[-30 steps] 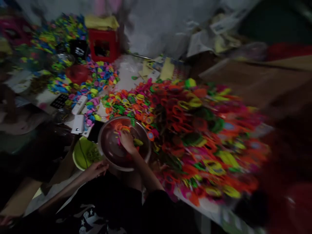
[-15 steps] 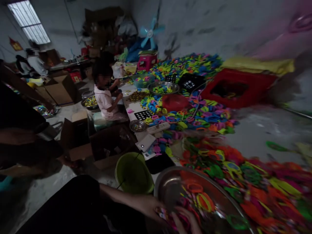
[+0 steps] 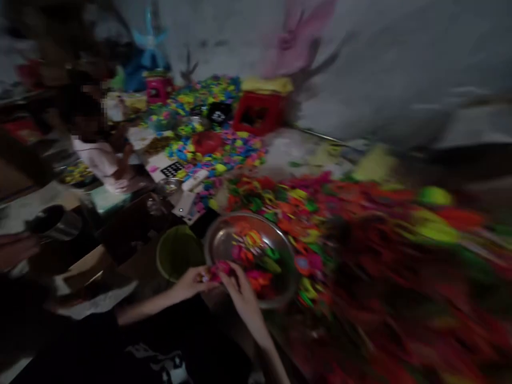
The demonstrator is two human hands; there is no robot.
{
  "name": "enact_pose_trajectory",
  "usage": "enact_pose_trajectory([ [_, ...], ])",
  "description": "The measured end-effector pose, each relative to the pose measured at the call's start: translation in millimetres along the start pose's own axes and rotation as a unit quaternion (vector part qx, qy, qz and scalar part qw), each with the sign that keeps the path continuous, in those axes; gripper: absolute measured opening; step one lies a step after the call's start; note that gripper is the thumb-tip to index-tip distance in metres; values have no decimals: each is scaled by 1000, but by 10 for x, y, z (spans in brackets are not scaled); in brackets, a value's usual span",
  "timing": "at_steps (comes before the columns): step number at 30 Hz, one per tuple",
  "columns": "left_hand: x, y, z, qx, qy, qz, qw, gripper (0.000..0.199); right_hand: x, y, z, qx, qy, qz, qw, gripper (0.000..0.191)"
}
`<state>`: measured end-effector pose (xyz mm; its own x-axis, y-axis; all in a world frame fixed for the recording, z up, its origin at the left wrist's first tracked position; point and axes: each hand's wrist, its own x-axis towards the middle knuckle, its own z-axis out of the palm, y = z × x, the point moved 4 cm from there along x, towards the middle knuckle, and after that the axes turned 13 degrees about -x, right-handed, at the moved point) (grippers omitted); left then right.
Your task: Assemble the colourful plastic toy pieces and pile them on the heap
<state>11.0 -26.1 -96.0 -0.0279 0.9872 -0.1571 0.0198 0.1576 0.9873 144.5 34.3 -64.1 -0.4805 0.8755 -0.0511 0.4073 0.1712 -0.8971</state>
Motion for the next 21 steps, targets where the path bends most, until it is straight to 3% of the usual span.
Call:
enact_pose_trajectory([
  [2, 64, -51, -44, -64, 10, -10, 998, 40, -3, -47, 41, 23, -6, 27, 999, 36],
  [5, 171, 33, -53, -67, -12, -11, 998, 41, 16, -124, -15, 32, 20, -20, 999, 30],
  [9, 240, 334, 7, -17, -50, 17, 998, 37, -48, -230, -273, -54, 40, -110, 992, 22],
  [14, 261, 672, 57, 54, -100, 31, 993, 28, -183, -398, -577, -138, 30, -170, 975, 13],
  [21, 307, 934, 112, 165, -112, 10, 980, 16, -330, -594, -665, -222, 5, -193, 956, 16],
])
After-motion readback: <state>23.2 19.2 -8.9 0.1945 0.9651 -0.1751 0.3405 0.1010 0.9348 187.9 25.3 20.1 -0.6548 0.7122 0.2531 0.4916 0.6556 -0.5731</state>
